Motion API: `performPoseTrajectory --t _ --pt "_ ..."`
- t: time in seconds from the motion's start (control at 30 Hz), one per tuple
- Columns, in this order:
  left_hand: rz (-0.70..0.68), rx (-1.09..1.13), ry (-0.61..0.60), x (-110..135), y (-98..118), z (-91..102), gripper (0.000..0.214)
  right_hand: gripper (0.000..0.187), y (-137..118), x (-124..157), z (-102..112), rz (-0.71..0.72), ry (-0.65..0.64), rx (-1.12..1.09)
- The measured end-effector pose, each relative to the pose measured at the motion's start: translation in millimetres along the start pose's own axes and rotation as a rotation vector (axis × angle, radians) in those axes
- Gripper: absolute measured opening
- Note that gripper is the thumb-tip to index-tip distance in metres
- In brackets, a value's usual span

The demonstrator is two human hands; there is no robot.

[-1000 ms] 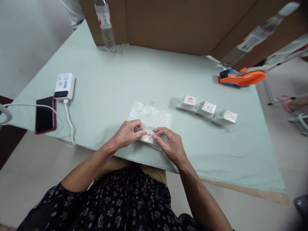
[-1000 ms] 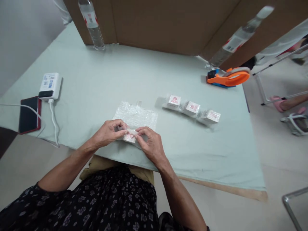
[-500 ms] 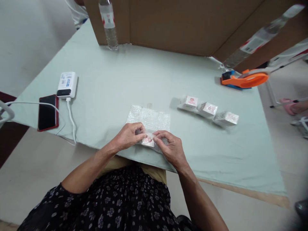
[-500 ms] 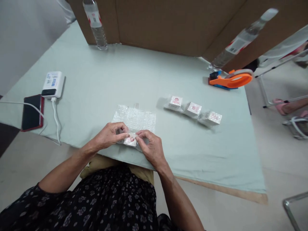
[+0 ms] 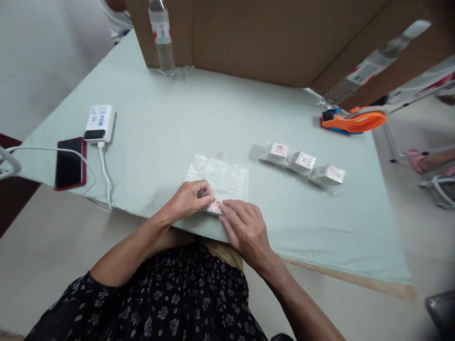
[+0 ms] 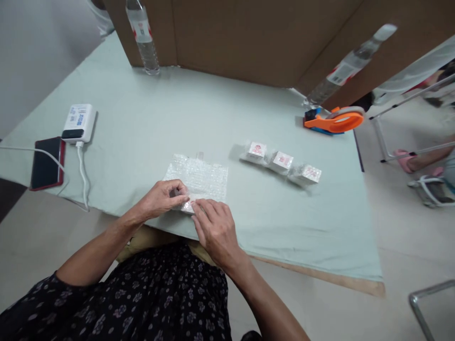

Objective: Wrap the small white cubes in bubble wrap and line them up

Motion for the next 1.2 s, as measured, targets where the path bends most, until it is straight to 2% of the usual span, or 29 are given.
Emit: performPoseTrajectory --t 0.13,0.33,0.47,0.63,0.77,1.0,1.2 --pt "0.029 -0.039 0.017 2.3 -3.5 10.6 0.014 0.022 5.6 -1.0 -15.6 0.036 -0.079 0.066" --pt "0.163 -0.050 0.124 20.3 -24.6 42.3 0.023 0.023 5.6 -11.3 -9.8 0.043 -0.227 0.131" --pt "0.286 -0.150 0.232 31.5 -32.7 49.1 0.040 0.026 5.0 -21.3 -10.5 0.080 -0.346 0.211" --pt "0.412 -0.247 0.240 34.4 -33.1 46.0 0.056 0.022 9.7 -32.4 -12.4 0.162 -0.466 0.234" --pt "0.418 -0.145 0.259 30.4 -37.5 39.3 0.060 0.020 16.5 -36.6 -11.8 0.213 -0.498 0.188" --pt "0.422 0.300 0.131 28.4 -38.2 17.7 0.024 0.022 23.6 -39.6 -13.1 0.252 -0.445 0.111" --pt "0.377 0.392 0.144 22.9 -16.0 6.3 0.015 0.022 24.0 -37.9 -13.4 0.243 -0.414 0.086"
Point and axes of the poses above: each hand's wrist, its own x-axis away from the middle knuckle, its own z-axis out of the back of the hand, y = z × x, the point moved 4 cm from there along -x, towards the middle knuckle, and after that the axes turned 9 degrees about z, right-handed, at the moved point
